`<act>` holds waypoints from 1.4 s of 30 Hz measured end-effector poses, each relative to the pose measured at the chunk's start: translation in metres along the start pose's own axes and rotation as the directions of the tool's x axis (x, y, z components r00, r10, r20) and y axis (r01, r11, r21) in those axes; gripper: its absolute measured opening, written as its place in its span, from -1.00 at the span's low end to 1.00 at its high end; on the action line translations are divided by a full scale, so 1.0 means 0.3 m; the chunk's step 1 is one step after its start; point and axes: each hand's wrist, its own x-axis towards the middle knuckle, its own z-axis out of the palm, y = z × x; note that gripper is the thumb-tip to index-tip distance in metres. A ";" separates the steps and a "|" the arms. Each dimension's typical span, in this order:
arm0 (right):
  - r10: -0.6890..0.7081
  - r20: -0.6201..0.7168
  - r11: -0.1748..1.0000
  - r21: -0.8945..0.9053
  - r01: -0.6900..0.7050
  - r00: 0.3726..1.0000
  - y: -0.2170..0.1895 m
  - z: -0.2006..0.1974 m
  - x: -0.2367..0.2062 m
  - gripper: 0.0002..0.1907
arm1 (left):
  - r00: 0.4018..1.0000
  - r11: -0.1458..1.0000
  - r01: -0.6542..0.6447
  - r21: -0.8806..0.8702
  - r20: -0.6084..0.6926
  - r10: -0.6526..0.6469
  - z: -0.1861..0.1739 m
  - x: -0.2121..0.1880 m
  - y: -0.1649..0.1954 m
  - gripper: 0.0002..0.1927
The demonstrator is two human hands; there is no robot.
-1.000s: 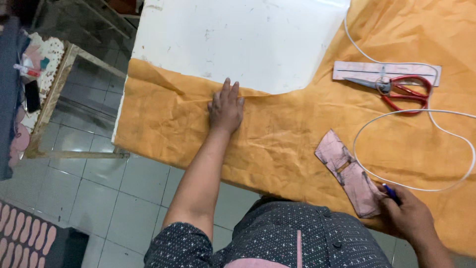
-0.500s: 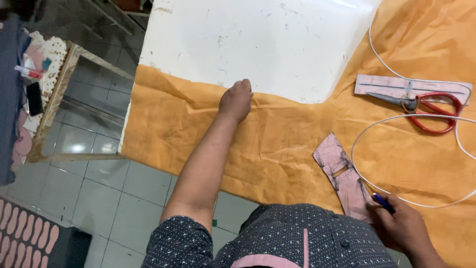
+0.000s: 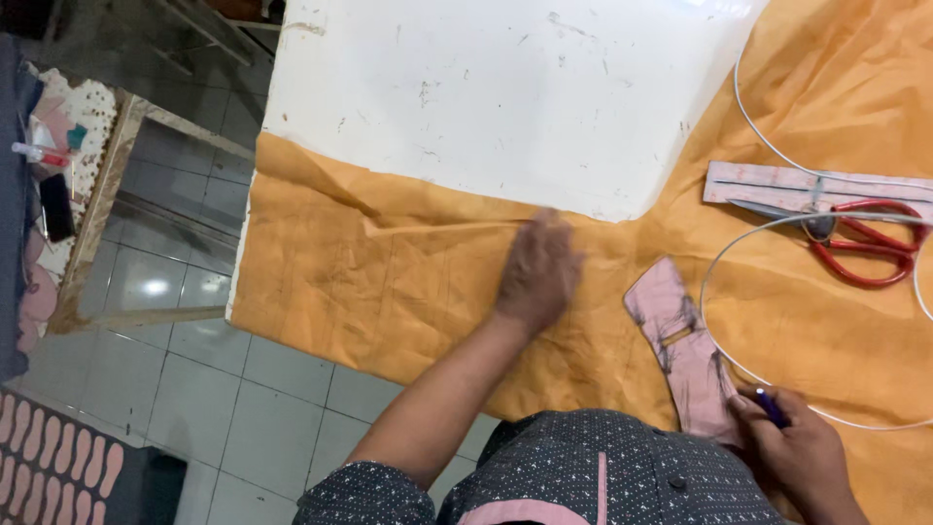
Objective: The person traces around a pink paper pattern piece with a pen onto brown pattern paper spread on the table, repositioning and flipping the pattern piece to trace its edges, and uses a ruler to mark straight lines. The person then reaches for the pattern piece again near the end.
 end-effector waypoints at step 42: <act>-0.355 -0.031 0.874 -0.364 0.320 0.934 -0.374 -0.083 0.214 -0.48 | 0.990 0.997 0.072 0.027 0.121 -0.075 0.015 0.194 0.056 -0.50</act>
